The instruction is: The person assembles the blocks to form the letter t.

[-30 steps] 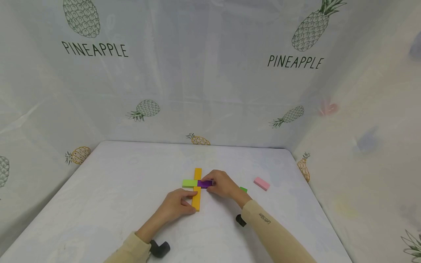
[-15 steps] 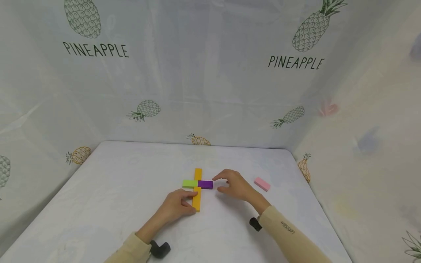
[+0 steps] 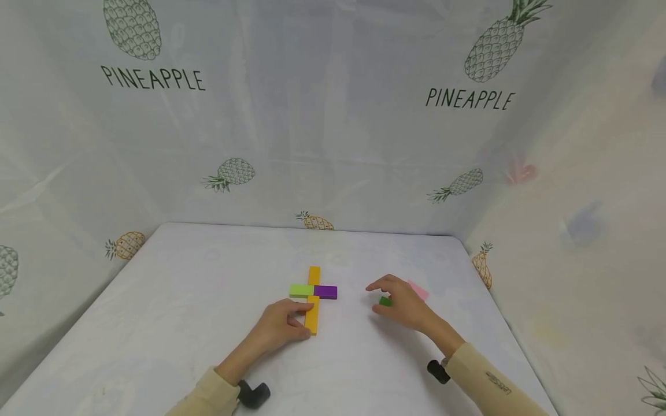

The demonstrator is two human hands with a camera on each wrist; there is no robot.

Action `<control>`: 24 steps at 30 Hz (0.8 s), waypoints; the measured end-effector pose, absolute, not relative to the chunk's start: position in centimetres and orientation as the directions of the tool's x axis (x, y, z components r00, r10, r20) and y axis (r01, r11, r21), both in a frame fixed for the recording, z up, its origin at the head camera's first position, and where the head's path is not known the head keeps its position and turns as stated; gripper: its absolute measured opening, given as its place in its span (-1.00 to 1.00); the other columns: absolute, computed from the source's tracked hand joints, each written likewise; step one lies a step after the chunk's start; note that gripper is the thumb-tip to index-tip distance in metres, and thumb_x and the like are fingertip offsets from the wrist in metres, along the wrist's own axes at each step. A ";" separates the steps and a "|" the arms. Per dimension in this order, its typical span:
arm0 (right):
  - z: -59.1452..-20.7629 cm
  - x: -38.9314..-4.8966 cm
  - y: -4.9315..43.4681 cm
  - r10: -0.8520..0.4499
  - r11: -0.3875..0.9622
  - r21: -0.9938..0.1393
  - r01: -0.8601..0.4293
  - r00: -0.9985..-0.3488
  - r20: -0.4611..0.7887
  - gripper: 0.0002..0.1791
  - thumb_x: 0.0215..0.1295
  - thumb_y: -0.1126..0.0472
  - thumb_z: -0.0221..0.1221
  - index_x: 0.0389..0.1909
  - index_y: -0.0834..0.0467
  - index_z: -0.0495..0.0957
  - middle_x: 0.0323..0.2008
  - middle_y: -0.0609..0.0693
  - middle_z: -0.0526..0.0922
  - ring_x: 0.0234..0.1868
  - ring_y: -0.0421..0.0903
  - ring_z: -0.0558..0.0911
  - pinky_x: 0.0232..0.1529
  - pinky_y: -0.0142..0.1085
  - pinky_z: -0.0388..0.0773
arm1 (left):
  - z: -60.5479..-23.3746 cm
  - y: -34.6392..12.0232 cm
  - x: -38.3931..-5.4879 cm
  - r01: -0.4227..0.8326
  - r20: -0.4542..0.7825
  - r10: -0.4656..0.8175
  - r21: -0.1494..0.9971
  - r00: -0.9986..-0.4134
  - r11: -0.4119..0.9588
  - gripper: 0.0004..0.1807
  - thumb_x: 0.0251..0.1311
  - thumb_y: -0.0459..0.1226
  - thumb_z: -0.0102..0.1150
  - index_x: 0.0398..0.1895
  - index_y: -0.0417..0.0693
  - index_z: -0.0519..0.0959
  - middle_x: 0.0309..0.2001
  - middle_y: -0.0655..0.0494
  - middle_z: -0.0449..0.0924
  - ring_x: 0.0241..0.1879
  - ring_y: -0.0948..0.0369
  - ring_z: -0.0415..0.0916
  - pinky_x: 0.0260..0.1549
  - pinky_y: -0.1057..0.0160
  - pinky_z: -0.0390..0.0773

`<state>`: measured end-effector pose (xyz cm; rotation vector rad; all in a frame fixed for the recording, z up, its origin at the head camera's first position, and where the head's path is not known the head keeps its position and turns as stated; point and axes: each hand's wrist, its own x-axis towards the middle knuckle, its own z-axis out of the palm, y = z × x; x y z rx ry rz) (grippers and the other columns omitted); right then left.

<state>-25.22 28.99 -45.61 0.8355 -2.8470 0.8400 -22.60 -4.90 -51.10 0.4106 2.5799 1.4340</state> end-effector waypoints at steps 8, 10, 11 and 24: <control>-46.6 -24.8 30.7 -0.413 0.744 -0.487 -0.457 -0.888 0.201 -0.55 0.20 0.34 0.52 0.13 0.17 0.70 0.05 0.02 0.67 0.06 0.13 0.68 -0.03 -0.10 0.74 | -50.9 -4.9 -22.5 0.155 -0.012 0.310 0.848 -0.951 0.507 -0.38 0.07 -0.25 0.66 0.26 -0.02 0.72 -0.05 0.08 0.63 -0.35 0.25 0.58 -0.39 0.36 0.61; -46.7 -24.8 30.9 -0.409 0.738 -0.498 -0.455 -0.889 0.206 -0.55 0.19 0.35 0.52 0.12 0.19 0.69 0.04 0.05 0.67 0.05 0.13 0.67 -0.04 -0.07 0.75 | -50.8 -4.8 -22.5 0.151 -0.015 0.308 0.848 -0.951 0.508 -0.38 0.06 -0.25 0.66 0.26 -0.01 0.72 -0.05 0.08 0.63 -0.35 0.25 0.58 -0.39 0.36 0.61; -46.8 -24.7 30.9 -0.404 0.738 -0.504 -0.449 -0.892 0.204 -0.55 0.19 0.36 0.52 0.11 0.19 0.69 0.04 0.06 0.66 0.05 0.13 0.67 -0.04 -0.07 0.75 | -50.8 -4.8 -22.5 0.150 -0.016 0.308 0.848 -0.951 0.508 -0.38 0.06 -0.24 0.67 0.26 -0.01 0.72 -0.05 0.08 0.63 -0.36 0.25 0.57 -0.39 0.36 0.60; -47.9 -24.2 31.9 -0.339 0.706 -0.595 -0.384 -0.921 0.193 -0.64 0.21 0.41 0.48 0.03 0.22 0.71 -0.05 0.09 0.66 -0.01 0.17 0.71 -0.06 -0.14 0.76 | -50.8 -4.7 -22.6 0.133 -0.032 0.300 0.848 -0.953 0.513 -0.38 0.06 -0.24 0.67 0.26 0.01 0.72 -0.10 0.11 0.61 -0.36 0.25 0.57 -0.40 0.36 0.60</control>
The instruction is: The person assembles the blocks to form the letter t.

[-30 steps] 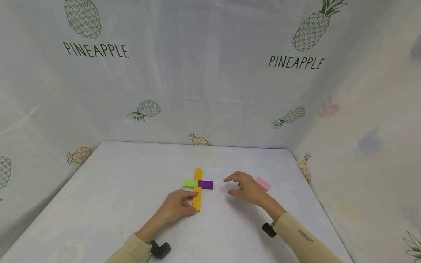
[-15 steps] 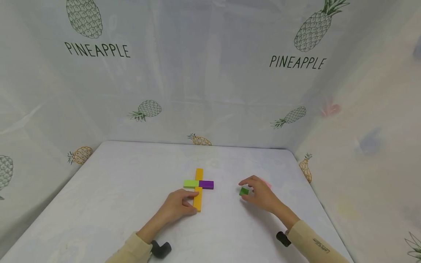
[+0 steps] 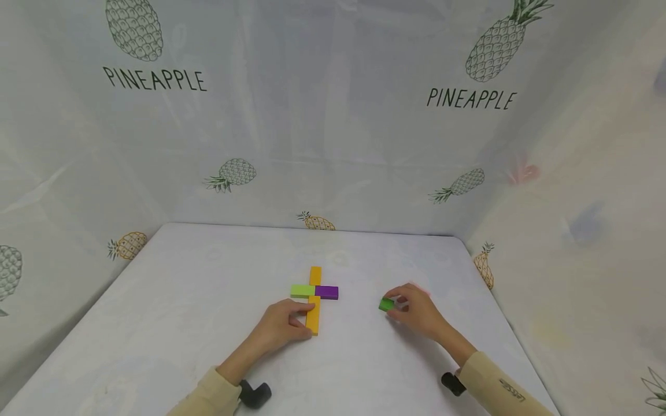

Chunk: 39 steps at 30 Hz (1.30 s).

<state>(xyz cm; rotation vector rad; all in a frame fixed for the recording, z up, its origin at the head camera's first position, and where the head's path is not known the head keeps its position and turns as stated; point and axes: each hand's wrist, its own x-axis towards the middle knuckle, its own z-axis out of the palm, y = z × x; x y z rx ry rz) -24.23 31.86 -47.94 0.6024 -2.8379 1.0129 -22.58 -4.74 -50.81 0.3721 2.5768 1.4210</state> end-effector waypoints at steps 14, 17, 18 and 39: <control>-49.4 -24.4 32.5 -0.242 0.730 -0.620 -0.287 -0.957 0.158 -0.72 0.23 0.36 0.49 -0.05 0.15 0.77 -0.06 0.01 0.75 -0.03 0.02 0.73 -0.02 -0.19 0.74 | -51.0 -4.7 -22.7 0.110 -0.052 0.287 0.847 -0.957 0.520 -0.39 0.09 -0.21 0.66 0.27 0.06 0.72 -0.07 0.13 0.62 -0.36 0.25 0.58 -0.38 0.37 0.62; -49.4 -24.3 32.4 -0.232 0.732 -0.624 -0.275 -0.961 0.151 -0.73 0.24 0.35 0.49 -0.04 0.14 0.77 -0.05 0.01 0.74 -0.03 0.00 0.72 -0.01 -0.18 0.74 | -51.1 -4.7 -22.7 0.112 -0.050 0.286 0.845 -0.957 0.522 -0.39 0.09 -0.21 0.66 0.27 0.06 0.72 -0.07 0.12 0.62 -0.36 0.25 0.57 -0.38 0.36 0.61; -49.4 -24.3 32.4 -0.230 0.731 -0.626 -0.271 -0.962 0.148 -0.73 0.24 0.35 0.49 -0.04 0.14 0.77 -0.05 0.01 0.74 -0.03 0.00 0.72 -0.01 -0.18 0.74 | -51.0 -4.7 -22.6 0.111 -0.051 0.285 0.845 -0.957 0.523 -0.39 0.09 -0.21 0.66 0.27 0.06 0.72 -0.06 0.13 0.62 -0.35 0.25 0.57 -0.38 0.37 0.61; -49.2 -24.1 31.9 -0.204 0.741 -0.623 -0.251 -0.968 0.148 -0.74 0.23 0.36 0.49 -0.06 0.14 0.78 -0.04 0.05 0.75 -0.04 0.00 0.73 -0.03 -0.19 0.74 | -50.7 -4.8 -22.4 0.116 -0.047 0.292 0.849 -0.955 0.516 -0.39 0.07 -0.22 0.66 0.26 0.03 0.72 -0.07 0.10 0.62 -0.35 0.23 0.57 -0.39 0.36 0.60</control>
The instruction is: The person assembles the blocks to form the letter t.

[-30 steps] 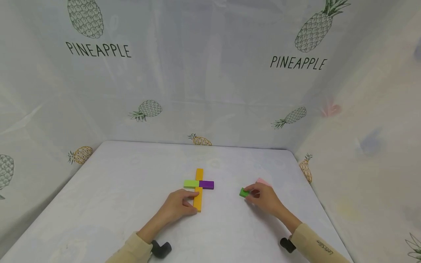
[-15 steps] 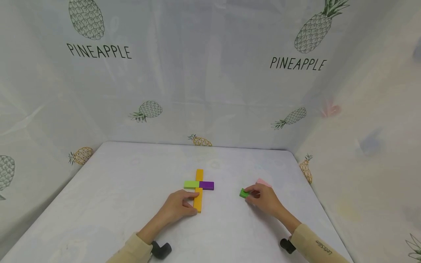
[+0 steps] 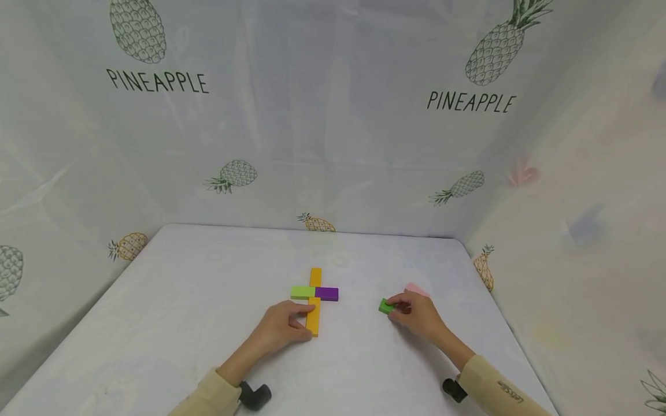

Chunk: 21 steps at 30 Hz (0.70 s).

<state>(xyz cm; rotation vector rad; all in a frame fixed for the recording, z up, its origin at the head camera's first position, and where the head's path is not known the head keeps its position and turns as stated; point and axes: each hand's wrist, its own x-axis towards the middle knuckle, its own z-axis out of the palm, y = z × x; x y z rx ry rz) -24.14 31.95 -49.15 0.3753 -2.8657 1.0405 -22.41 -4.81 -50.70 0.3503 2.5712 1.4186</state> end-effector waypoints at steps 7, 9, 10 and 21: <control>-49.2 -24.1 31.9 -0.207 0.751 -0.605 -0.266 -0.964 0.167 -0.74 0.21 0.37 0.50 -0.08 0.13 0.80 -0.05 0.03 0.75 -0.07 -0.03 0.72 -0.06 -0.25 0.73 | -50.7 -4.8 -22.5 0.124 -0.041 0.293 0.844 -0.955 0.521 -0.38 0.06 -0.22 0.67 0.26 0.04 0.72 -0.09 0.12 0.61 -0.35 0.24 0.56 -0.40 0.36 0.60; -49.3 -24.1 31.9 -0.203 0.757 -0.596 -0.267 -0.964 0.173 -0.74 0.21 0.38 0.50 -0.09 0.12 0.80 -0.07 0.03 0.76 -0.08 -0.04 0.72 -0.08 -0.29 0.73 | -50.7 -4.8 -22.4 0.123 -0.044 0.292 0.840 -0.956 0.528 -0.38 0.07 -0.21 0.67 0.26 0.05 0.72 -0.09 0.12 0.62 -0.36 0.24 0.56 -0.40 0.37 0.60; -49.3 -24.1 31.9 -0.208 0.756 -0.595 -0.273 -0.962 0.177 -0.74 0.20 0.38 0.50 -0.09 0.13 0.80 -0.07 0.03 0.76 -0.09 -0.04 0.72 -0.09 -0.29 0.73 | -50.6 -4.8 -22.4 0.123 -0.044 0.292 0.840 -0.955 0.529 -0.38 0.07 -0.21 0.67 0.26 0.04 0.72 -0.09 0.11 0.62 -0.36 0.24 0.56 -0.40 0.36 0.60; -49.4 -24.2 31.8 -0.221 0.763 -0.574 -0.296 -0.955 0.199 -0.74 0.19 0.39 0.50 -0.10 0.13 0.81 -0.13 -0.01 0.77 -0.16 -0.11 0.71 -0.14 -0.37 0.70 | -50.4 -4.8 -22.3 0.135 -0.034 0.301 0.840 -0.953 0.525 -0.39 0.07 -0.23 0.67 0.26 0.00 0.72 -0.08 0.09 0.62 -0.36 0.23 0.56 -0.39 0.37 0.60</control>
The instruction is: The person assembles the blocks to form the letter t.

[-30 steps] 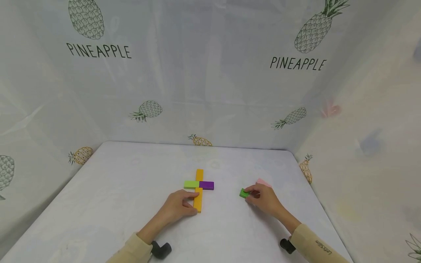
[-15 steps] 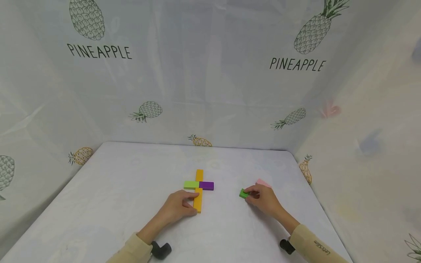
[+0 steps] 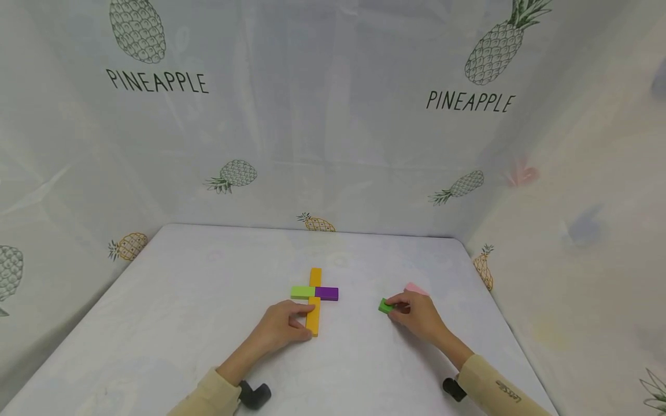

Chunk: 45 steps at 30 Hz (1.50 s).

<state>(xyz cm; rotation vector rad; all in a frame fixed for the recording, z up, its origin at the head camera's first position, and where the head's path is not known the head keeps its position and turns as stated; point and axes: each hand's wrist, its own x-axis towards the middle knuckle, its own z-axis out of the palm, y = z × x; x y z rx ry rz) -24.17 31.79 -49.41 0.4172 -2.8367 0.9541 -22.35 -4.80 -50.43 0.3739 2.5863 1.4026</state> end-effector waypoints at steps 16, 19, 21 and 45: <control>-49.4 -24.4 32.0 -0.254 0.770 -0.538 -0.343 -0.938 0.234 -0.75 0.15 0.39 0.53 -0.15 0.11 0.84 -0.19 -0.06 0.78 -0.21 -0.17 0.72 -0.19 -0.34 0.72 | -50.5 -4.8 -22.4 0.150 -0.023 0.307 0.836 -0.951 0.528 -0.38 0.08 -0.21 0.66 0.27 0.00 0.72 -0.07 0.10 0.63 -0.35 0.25 0.57 -0.38 0.37 0.61; -49.5 -24.5 32.0 -0.255 0.769 -0.537 -0.345 -0.937 0.237 -0.75 0.14 0.41 0.53 -0.17 0.11 0.84 -0.20 -0.06 0.78 -0.21 -0.20 0.71 -0.19 -0.36 0.72 | -50.5 -4.9 -22.4 0.152 -0.024 0.310 0.835 -0.950 0.529 -0.38 0.09 -0.21 0.66 0.28 -0.01 0.71 -0.06 0.10 0.63 -0.35 0.26 0.57 -0.37 0.37 0.61; -49.6 -24.6 32.1 -0.260 0.769 -0.536 -0.347 -0.937 0.234 -0.75 0.15 0.40 0.52 -0.16 0.11 0.83 -0.20 -0.07 0.77 -0.22 -0.22 0.71 -0.19 -0.38 0.71 | -50.5 -4.9 -22.4 0.153 -0.023 0.312 0.836 -0.950 0.528 -0.38 0.09 -0.21 0.66 0.28 -0.01 0.71 -0.06 0.10 0.63 -0.35 0.26 0.57 -0.37 0.37 0.61; -49.7 -24.5 32.3 -0.271 0.777 -0.523 -0.351 -0.936 0.226 -0.75 0.17 0.38 0.51 -0.13 0.11 0.84 -0.19 -0.10 0.77 -0.21 -0.20 0.71 -0.18 -0.35 0.71 | -50.5 -4.9 -22.2 0.172 -0.017 0.325 0.822 -0.946 0.543 -0.37 0.11 -0.23 0.64 0.31 -0.02 0.69 -0.18 0.15 0.56 -0.36 0.25 0.53 -0.43 0.37 0.54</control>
